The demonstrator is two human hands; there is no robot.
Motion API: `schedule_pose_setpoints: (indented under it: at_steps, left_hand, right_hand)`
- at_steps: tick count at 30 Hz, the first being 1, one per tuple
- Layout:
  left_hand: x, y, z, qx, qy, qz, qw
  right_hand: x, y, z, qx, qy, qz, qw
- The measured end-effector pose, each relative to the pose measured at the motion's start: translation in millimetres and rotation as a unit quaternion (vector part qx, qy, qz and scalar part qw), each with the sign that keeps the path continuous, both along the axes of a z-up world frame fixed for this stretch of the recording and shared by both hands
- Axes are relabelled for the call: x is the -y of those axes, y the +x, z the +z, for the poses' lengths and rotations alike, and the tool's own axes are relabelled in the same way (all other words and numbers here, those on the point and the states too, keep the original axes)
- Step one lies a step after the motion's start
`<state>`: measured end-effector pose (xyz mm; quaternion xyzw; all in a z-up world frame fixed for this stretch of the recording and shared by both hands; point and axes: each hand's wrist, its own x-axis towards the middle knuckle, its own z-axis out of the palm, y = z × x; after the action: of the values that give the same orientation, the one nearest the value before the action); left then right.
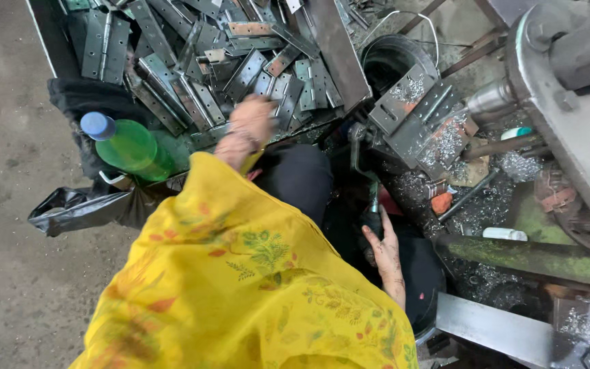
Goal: The person repeatedly picks up metal hinge pieces from a pile, places them into a press machine, and operates the lever to process them. The person then removes the processed pieces and places them into a bucket.
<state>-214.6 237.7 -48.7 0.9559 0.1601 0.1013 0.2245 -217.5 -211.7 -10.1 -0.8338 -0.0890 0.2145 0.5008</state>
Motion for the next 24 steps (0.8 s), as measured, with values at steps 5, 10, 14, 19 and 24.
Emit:
schedule_pose_setpoints:
  at_steps: [5, 10, 14, 19, 24]
  left_hand:
    - [-34, -75, -71, -0.058, 0.005, 0.082, 0.995]
    - [-29, -83, -110, 0.012, 0.101, 0.066, 0.993]
    - [-27, -71, -113, -0.004, 0.129, 0.077, 0.989]
    - [-32, -60, -102, -0.037, 0.144, 0.056, 0.987]
    - [-34, -64, -93, -0.039, 0.162, 0.015, 0.986]
  right_hand:
    - [2, 3, -3, 0.015, 0.010, -0.005, 1.000]
    - [-1, 2, -8, 0.035, 0.000, -0.004, 0.999]
    - [1, 1, -9, 0.026, 0.020, -0.011, 0.999]
    - [1, 1, -11, 0.038, 0.017, -0.007, 0.999]
    - [3, 1, -15, 0.024, 0.034, -0.019, 0.999]
